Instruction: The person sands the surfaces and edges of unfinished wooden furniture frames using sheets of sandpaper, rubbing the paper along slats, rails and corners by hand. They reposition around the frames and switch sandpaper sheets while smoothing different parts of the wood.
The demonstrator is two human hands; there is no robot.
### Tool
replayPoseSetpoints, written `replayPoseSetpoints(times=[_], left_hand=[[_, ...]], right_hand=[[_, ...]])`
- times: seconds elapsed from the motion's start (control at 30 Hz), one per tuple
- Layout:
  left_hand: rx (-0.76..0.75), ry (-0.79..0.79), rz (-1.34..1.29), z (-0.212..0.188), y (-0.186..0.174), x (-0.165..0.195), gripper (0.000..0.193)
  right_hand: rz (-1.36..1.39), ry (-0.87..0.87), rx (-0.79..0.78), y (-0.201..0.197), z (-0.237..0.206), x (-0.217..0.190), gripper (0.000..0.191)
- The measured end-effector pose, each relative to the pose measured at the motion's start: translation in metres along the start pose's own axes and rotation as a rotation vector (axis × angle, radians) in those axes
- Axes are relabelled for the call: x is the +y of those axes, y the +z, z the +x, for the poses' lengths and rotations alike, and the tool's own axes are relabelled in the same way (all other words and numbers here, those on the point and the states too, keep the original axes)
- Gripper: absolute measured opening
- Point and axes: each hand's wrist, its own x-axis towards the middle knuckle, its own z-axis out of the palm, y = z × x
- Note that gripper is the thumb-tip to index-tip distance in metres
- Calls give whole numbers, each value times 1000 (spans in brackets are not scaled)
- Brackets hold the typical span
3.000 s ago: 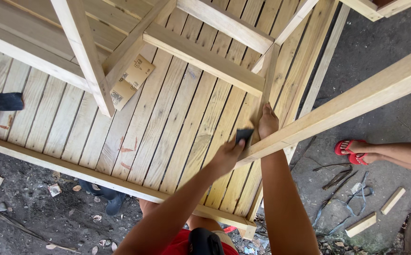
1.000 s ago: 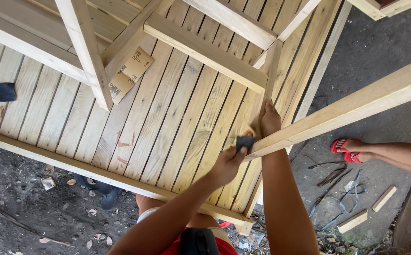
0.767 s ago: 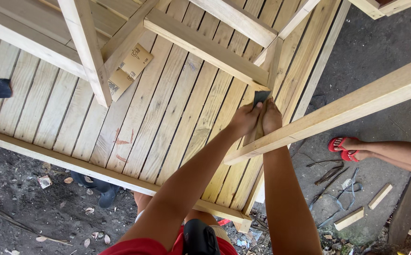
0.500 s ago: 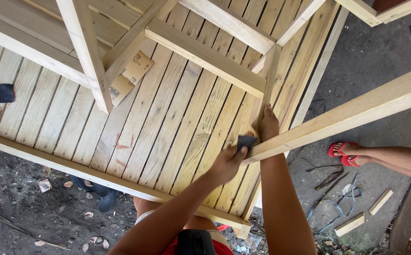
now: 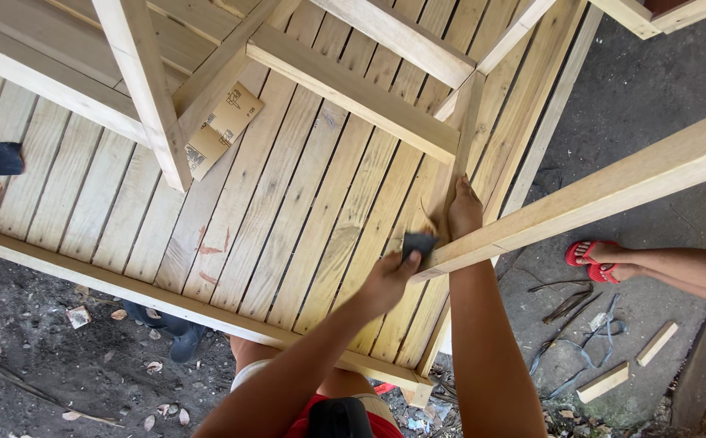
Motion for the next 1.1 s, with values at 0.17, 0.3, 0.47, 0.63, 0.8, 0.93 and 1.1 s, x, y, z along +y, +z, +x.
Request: replayPoseSetpoints(times=[0.17,0.3,0.47,0.63,0.8,0.93,1.1], left_hand=[[52,-151,129,101,-2,45,51],[6,-187,183,60,-8,24,50],[-24,13,-73,15,-7,-1,47],[34,-107,139,103,-3,40,48],[7,-108,149,91,3,52,50],[-152,-35,19,26,-5,25,47],[-187,134,236,-16,-39,31,42]], right_hand=[[-134,61,63,-1,-1,-5,51],[-245,-49,59,-5,5,2,53],[-259,-112,84,-2,10,4,54],[-270,-125,69,4,-3,-14,52],[-262,-119,29,7,-14,-23,49],[312,-99,-237,11,-10,-19,50],[15,34,-21,9,-27,-32,48]])
